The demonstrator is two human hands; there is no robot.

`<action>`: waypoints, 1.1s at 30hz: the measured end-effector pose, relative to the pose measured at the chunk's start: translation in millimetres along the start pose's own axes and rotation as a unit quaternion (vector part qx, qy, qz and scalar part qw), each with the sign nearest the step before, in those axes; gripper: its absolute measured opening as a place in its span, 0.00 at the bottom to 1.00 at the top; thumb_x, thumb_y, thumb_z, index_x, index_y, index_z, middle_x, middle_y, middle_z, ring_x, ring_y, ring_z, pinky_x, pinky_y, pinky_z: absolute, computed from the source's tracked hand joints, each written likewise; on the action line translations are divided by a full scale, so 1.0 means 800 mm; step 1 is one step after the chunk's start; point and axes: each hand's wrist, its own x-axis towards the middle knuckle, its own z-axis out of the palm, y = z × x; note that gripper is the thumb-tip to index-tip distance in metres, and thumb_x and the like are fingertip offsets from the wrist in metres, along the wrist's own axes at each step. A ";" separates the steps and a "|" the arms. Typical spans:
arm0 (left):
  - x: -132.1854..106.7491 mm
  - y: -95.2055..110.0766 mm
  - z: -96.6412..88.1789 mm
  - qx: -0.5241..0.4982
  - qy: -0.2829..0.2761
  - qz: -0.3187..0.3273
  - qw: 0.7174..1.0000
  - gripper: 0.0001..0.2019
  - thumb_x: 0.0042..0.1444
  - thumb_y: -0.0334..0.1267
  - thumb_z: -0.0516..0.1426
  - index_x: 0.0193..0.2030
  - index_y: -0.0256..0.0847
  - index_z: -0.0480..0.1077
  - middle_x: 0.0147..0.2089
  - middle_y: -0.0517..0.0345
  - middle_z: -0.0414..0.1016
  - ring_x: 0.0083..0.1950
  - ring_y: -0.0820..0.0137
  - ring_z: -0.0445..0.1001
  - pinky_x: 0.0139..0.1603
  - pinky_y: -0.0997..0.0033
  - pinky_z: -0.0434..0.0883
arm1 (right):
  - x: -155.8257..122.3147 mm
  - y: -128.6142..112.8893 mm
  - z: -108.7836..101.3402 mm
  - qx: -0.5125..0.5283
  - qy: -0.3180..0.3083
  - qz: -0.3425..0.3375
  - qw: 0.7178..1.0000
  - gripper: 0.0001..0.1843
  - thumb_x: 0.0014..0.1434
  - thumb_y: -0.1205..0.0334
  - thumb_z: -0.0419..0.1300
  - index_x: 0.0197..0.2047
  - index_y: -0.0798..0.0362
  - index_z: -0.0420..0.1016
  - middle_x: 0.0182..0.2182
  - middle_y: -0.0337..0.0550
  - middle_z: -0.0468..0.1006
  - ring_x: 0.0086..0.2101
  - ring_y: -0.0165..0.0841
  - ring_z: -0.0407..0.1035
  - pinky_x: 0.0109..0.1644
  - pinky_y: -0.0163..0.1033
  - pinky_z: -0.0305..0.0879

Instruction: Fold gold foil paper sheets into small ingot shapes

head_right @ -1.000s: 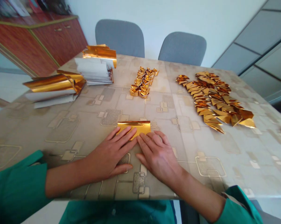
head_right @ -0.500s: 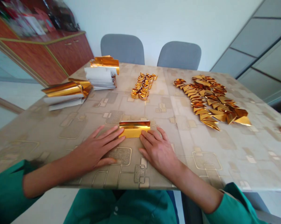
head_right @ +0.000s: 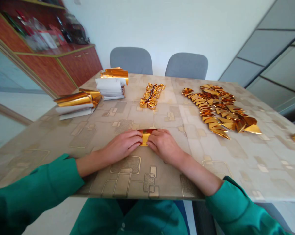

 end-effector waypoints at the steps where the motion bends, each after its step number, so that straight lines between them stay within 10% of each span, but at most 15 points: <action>1: 0.005 -0.006 0.004 -0.009 0.003 -0.019 1.000 0.12 0.66 0.30 0.49 0.42 0.37 0.74 0.46 0.50 0.76 0.49 0.66 0.75 0.53 0.62 0.73 | 0.004 0.003 0.004 0.003 -0.002 0.010 1.000 0.10 0.68 0.66 0.54 0.38 0.55 0.75 0.35 0.44 0.76 0.36 0.33 0.68 0.43 0.39 0.59; 13: -0.007 -0.016 0.005 0.000 -0.028 -0.030 0.999 0.16 0.60 0.48 0.60 0.44 0.37 0.69 0.56 0.44 0.72 0.54 0.58 0.70 0.55 0.54 0.70 | -0.003 0.014 0.002 -0.151 0.022 0.077 0.985 0.10 0.68 0.66 0.53 0.45 0.53 0.75 0.35 0.47 0.75 0.37 0.38 0.64 0.42 0.42 0.53; 20: -0.001 -0.019 0.008 0.040 0.001 0.018 0.999 0.10 0.68 0.38 0.51 0.41 0.35 0.71 0.50 0.44 0.77 0.50 0.61 0.74 0.53 0.56 0.70 | 0.001 0.005 0.003 -0.013 -0.016 -0.038 0.999 0.10 0.66 0.57 0.58 0.44 0.54 0.74 0.42 0.48 0.76 0.45 0.39 0.66 0.48 0.43 0.61; 33: -0.012 -0.012 0.005 -0.109 0.040 -0.082 0.990 0.04 0.64 0.35 0.55 0.42 0.39 0.69 0.39 0.55 0.79 0.40 0.67 0.76 0.41 0.67 0.71 | -0.002 0.024 -0.008 0.148 -0.005 0.013 0.989 0.07 0.65 0.64 0.57 0.37 0.54 0.74 0.27 0.37 0.74 0.28 0.29 0.65 0.37 0.35 0.57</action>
